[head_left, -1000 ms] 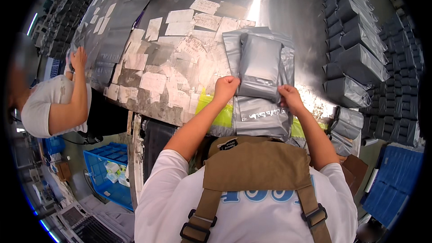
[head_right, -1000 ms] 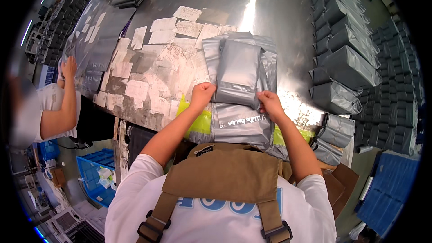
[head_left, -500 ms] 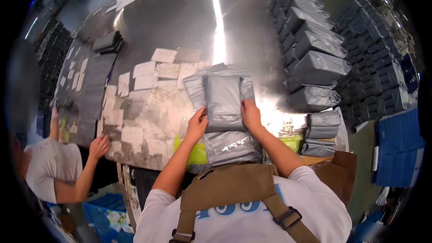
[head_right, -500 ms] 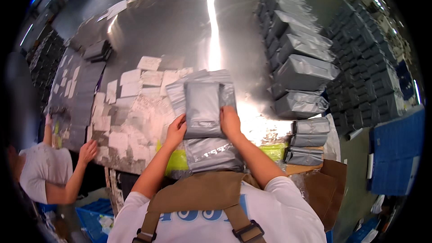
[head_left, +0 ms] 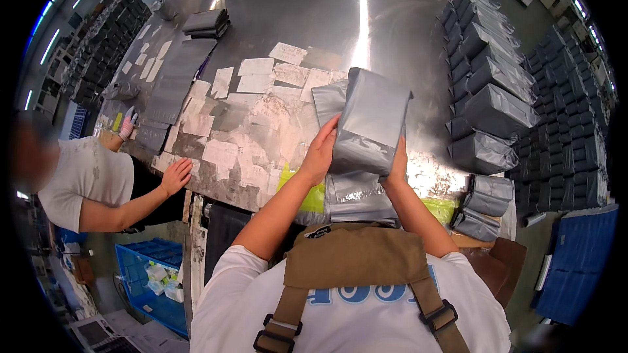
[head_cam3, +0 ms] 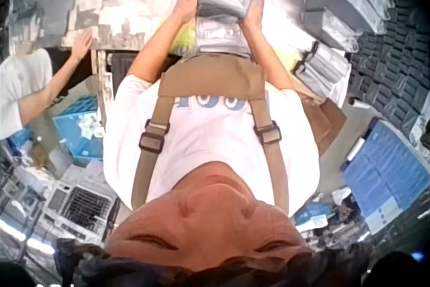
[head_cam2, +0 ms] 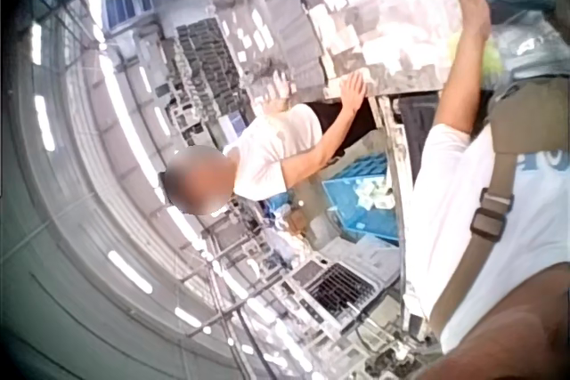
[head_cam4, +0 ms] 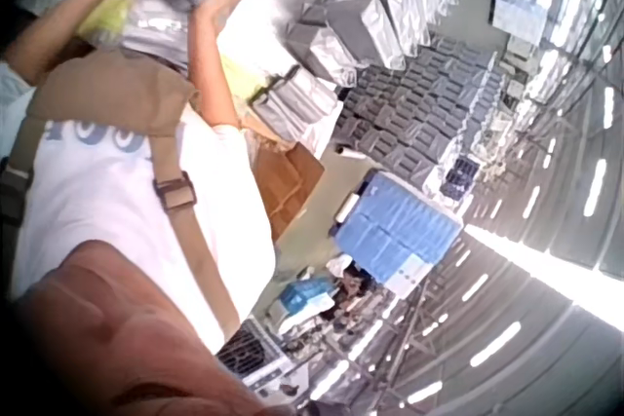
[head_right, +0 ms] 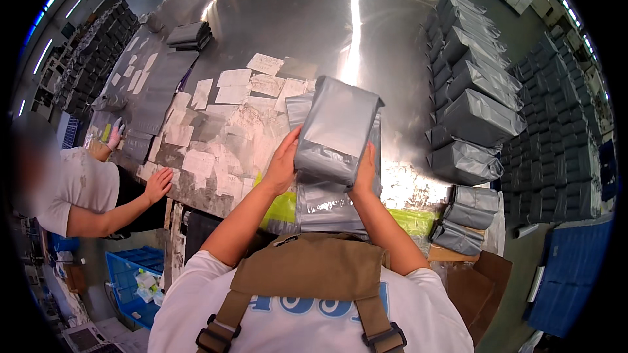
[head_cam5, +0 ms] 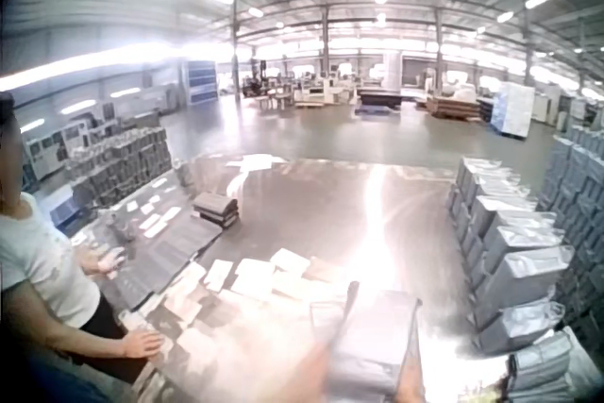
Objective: The person places rectangular items into shipping bags, removes an adhesive strip to seal them, and stacks the completed packages on a table or places them on a conveyor belt.
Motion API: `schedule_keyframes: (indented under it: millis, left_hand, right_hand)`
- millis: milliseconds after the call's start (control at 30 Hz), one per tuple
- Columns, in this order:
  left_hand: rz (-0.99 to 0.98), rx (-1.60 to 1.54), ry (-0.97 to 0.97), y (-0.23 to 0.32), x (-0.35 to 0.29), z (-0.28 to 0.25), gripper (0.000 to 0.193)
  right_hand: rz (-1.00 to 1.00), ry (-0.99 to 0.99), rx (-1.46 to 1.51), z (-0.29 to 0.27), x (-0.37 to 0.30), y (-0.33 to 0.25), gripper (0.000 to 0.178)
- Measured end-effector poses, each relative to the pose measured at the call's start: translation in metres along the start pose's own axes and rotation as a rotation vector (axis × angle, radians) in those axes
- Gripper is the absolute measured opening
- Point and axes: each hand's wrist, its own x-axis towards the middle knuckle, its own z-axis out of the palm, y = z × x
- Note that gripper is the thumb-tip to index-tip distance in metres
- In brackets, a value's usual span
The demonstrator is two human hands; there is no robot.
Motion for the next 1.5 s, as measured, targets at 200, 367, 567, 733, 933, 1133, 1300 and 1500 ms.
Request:
schedule_keyframes:
  millis: [200, 367, 567, 733, 933, 1133, 1300, 1500]
  left_hand:
    - [0.075, 0.011, 0.043, 0.043, -0.030, 0.043, 0.047]
    - [0.308, 0.153, -0.070, 0.008, -0.042, 0.070, 0.056]
    - [0.375, 0.623, -0.205, 0.013, -0.042, 0.083, 0.066]
    - [0.321, 1.038, -0.206, -0.050, -0.059, 0.020, 0.061]
    - [0.289, 1.294, -0.173, -0.081, -0.069, 0.019, 0.062]
    - [0.261, 1.360, -0.139, -0.089, -0.071, 0.009, 0.062]
    - [0.269, 1.253, 0.197, -0.125, -0.069, -0.005, 0.062]
    - [0.231, 1.376, 0.017, -0.091, -0.087, 0.008, 0.081]
  right_hand:
    - [0.449, -0.387, 0.368, 0.000, -0.027, -0.108, 0.072]
    - [0.221, -0.641, 0.035, -0.055, -0.029, -0.163, 0.087]
    - [-0.472, -0.303, -0.865, -0.114, -0.035, -0.261, 0.115]
    - [-0.821, -0.259, -1.487, -0.180, -0.016, -0.367, 0.103]
    - [-0.711, -0.211, -2.109, -0.215, 0.031, -0.365, 0.112]
    - [-0.965, -0.269, -1.347, -0.158, 0.003, -0.299, 0.068]
    - [-0.670, -0.466, -1.578, -0.088, -0.013, -0.107, 0.028]
    - [-0.365, -0.190, -1.526, -0.089, -0.014, -0.049, 0.034]
